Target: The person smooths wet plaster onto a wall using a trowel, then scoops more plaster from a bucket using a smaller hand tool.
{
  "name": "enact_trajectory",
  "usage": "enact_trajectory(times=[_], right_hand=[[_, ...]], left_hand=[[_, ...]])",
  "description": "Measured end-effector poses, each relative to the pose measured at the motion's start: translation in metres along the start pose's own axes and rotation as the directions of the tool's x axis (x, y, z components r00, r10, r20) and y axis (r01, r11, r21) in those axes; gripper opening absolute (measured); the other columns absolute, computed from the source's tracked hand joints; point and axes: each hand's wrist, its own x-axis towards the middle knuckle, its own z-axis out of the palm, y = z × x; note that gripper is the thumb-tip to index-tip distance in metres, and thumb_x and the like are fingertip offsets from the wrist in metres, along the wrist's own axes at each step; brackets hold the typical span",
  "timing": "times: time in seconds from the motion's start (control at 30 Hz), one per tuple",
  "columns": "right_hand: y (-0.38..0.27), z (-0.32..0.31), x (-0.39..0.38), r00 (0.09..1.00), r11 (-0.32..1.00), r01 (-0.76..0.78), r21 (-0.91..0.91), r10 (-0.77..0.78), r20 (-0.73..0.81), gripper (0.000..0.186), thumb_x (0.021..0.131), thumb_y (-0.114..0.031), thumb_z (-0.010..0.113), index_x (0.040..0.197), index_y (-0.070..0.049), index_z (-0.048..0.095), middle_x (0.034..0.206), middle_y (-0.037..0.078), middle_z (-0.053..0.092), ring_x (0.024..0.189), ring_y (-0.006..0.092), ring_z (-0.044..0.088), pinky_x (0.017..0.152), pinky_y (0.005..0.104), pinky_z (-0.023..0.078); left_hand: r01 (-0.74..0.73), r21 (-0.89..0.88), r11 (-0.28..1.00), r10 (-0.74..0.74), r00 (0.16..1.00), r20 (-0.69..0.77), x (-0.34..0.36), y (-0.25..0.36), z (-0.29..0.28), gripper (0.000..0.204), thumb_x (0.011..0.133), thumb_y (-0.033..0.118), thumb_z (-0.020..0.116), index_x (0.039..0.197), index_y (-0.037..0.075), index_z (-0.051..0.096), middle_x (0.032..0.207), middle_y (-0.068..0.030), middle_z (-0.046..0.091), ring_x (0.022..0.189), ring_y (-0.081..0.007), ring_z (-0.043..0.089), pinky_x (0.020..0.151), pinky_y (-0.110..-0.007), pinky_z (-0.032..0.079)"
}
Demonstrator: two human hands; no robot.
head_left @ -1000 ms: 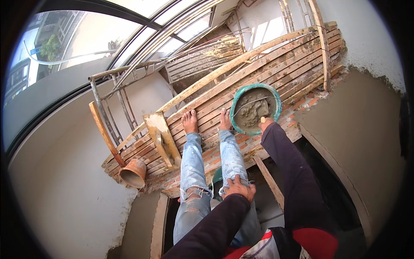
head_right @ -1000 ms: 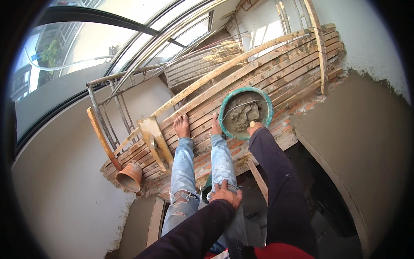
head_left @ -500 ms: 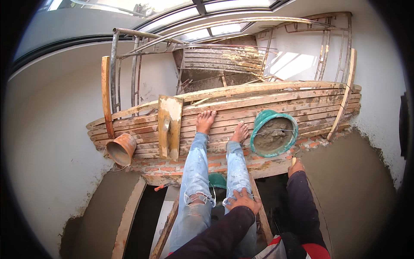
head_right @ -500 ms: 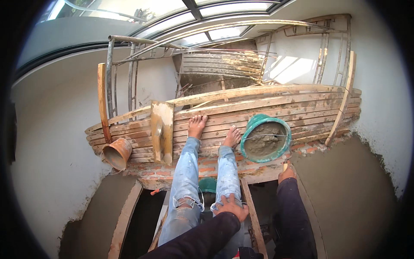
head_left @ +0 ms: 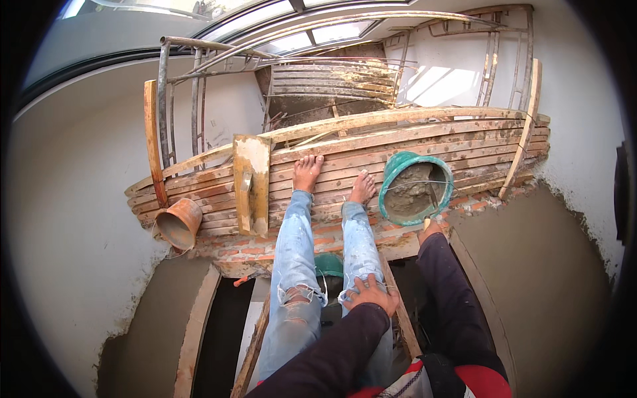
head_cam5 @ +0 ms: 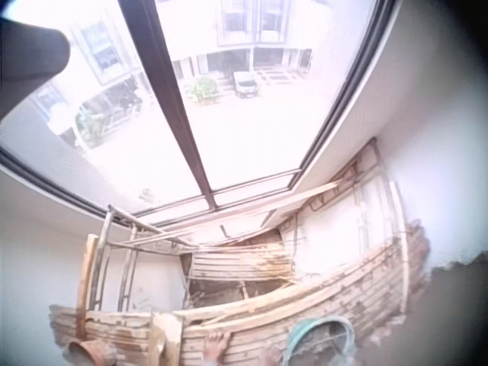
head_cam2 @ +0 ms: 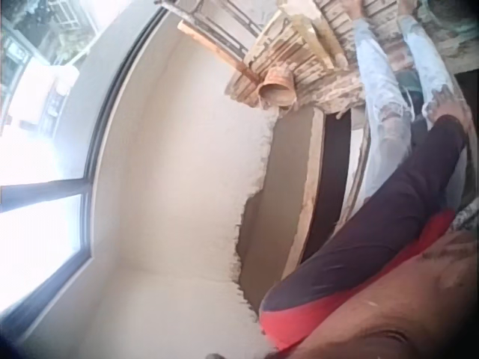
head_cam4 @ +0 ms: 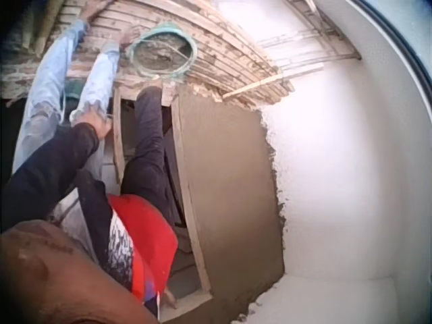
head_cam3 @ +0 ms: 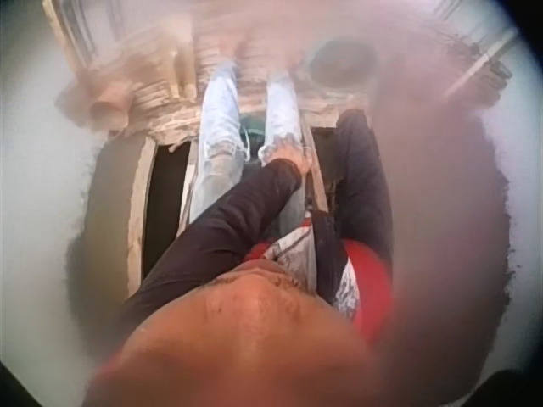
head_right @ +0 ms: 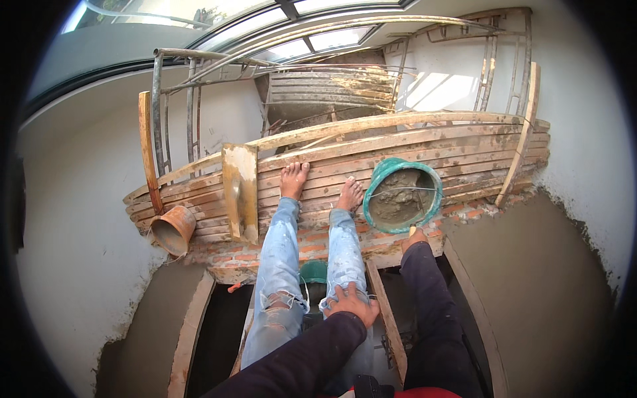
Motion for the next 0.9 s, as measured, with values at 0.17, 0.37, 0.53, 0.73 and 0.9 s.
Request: enact_trajectory(times=[0.17, 0.37, 0.53, 0.73, 0.9], right_hand=[[0.001, 0.010, 0.072, 0.991, 0.999, 0.014, -0.036, -0.009, 0.134, 0.043, 0.080, -0.016, 0.068, 0.116, 0.005, 0.055, 0.111, 0.026, 0.063, 0.104, 0.0387, 0.062, 0.085, 0.0453, 0.052], [0.034, 0.010, 0.088, 0.934, 0.889, -0.136, 0.437, -0.032, 0.356, 0.031, 0.082, -0.017, 0.067, 0.106, 0.001, 0.060, 0.083, 0.017, 0.062, 0.077, 0.0296, 0.061, 0.070, 0.0416, 0.050], [0.131, -0.015, 0.010, 0.976, 0.912, 0.145, 0.384, -0.196, 0.097, 0.035, 0.082, -0.016, 0.066, 0.110, 0.004, 0.056, 0.095, 0.022, 0.065, 0.085, 0.0333, 0.067, 0.074, 0.0427, 0.053], [0.154, -0.035, 0.105, 0.948, 0.717, -0.242, 0.653, 0.031, 0.317, 0.016, 0.084, -0.007, 0.061, 0.096, 0.001, 0.054, 0.061, 0.010, 0.053, 0.048, 0.0183, 0.054, 0.041, 0.0360, 0.043], [0.099, -0.032, 0.140, 0.859, 0.262, -0.424, 0.867, -0.186, 0.477, 0.012, 0.085, -0.008, 0.060, 0.085, -0.001, 0.050, 0.061, 0.007, 0.052, 0.048, 0.0166, 0.051, 0.040, 0.0330, 0.042]], left_hand=[[0.021, 0.057, 0.998, -0.020, 1.000, -0.020, -0.001, 0.033, 0.010, 0.080, 0.079, 0.052, 0.051, 0.147, 0.016, 0.030, 0.153, -0.0218, 0.023, 0.136, -0.0499, 0.028, 0.108, -0.061, 0.023], [0.077, 0.103, 0.992, -0.067, 0.993, -0.093, 0.007, 0.058, 0.053, 0.080, 0.079, 0.051, 0.053, 0.147, 0.016, 0.030, 0.152, -0.0206, 0.026, 0.135, -0.0478, 0.032, 0.109, -0.057, 0.026], [0.086, 0.182, 0.980, -0.051, 0.980, -0.190, 0.017, 0.066, 0.094, 0.078, 0.079, 0.052, 0.052, 0.146, 0.017, 0.034, 0.152, -0.0190, 0.027, 0.133, -0.0453, 0.036, 0.107, -0.056, 0.029], [0.070, 0.266, 0.962, -0.009, 0.975, -0.224, 0.015, 0.089, 0.128, 0.078, 0.077, 0.051, 0.056, 0.145, 0.019, 0.035, 0.151, -0.0177, 0.030, 0.131, -0.0438, 0.040, 0.106, -0.056, 0.031], [0.105, 0.277, 0.955, -0.017, 0.953, -0.303, 0.006, 0.094, 0.138, 0.078, 0.076, 0.050, 0.058, 0.144, 0.019, 0.036, 0.149, -0.0170, 0.032, 0.128, -0.0443, 0.042, 0.104, -0.054, 0.034]])
